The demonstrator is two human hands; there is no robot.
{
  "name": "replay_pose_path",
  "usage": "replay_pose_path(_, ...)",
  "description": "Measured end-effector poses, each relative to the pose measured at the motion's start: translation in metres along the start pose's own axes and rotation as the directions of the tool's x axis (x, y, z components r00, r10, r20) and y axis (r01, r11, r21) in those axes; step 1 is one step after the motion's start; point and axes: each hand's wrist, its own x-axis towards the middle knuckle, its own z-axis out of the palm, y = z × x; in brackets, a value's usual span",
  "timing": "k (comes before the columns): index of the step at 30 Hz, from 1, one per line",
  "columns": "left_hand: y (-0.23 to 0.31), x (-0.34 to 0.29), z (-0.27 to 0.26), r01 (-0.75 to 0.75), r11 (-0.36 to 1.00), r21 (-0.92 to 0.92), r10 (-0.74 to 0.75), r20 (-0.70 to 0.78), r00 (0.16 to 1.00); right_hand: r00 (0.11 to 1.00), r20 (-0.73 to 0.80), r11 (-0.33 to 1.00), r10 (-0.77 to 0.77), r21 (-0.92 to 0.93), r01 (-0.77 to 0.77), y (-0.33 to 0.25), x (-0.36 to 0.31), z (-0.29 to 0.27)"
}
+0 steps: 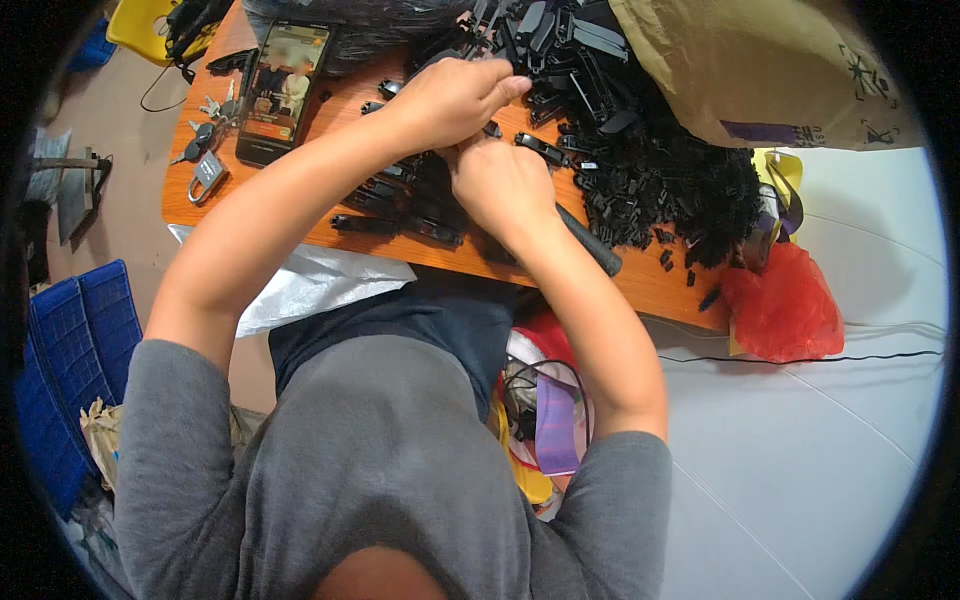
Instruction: The person assembles small black plastic parts by hand at a table.
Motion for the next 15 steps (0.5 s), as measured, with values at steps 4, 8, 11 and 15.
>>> replay_pose_path(4, 0.006, -0.009, 0.002, -0.041, 0.996, -0.078, 0.034, -0.084, 0.996, 0.995, 0.064, 0.997, 0.075, 0.0, -0.075, -0.005, -0.014, 0.009)
replay_pose_path(8, 0.01, -0.018, 0.011, -0.011, 0.999, -0.033, 0.01, -0.034, 0.999, 0.993, 0.067, 0.995, 0.099, 0.009, -0.1, -0.004, -0.019, 0.022)
replay_pose_path(11, 0.004, -0.014, 0.012, -0.065, 0.998, 0.011, 0.066, -0.099, 0.993, 0.996, 0.044, 0.996, 0.082, 0.017, -0.083, -0.007, -0.016, 0.018)
replay_pose_path(15, 0.014, -0.009, -0.001, 0.006, 1.0, 0.003, -0.006, 0.046, 0.999, 0.995, 0.03, 0.992, 0.096, 0.08, -0.098, -0.01, -0.017, -0.002)
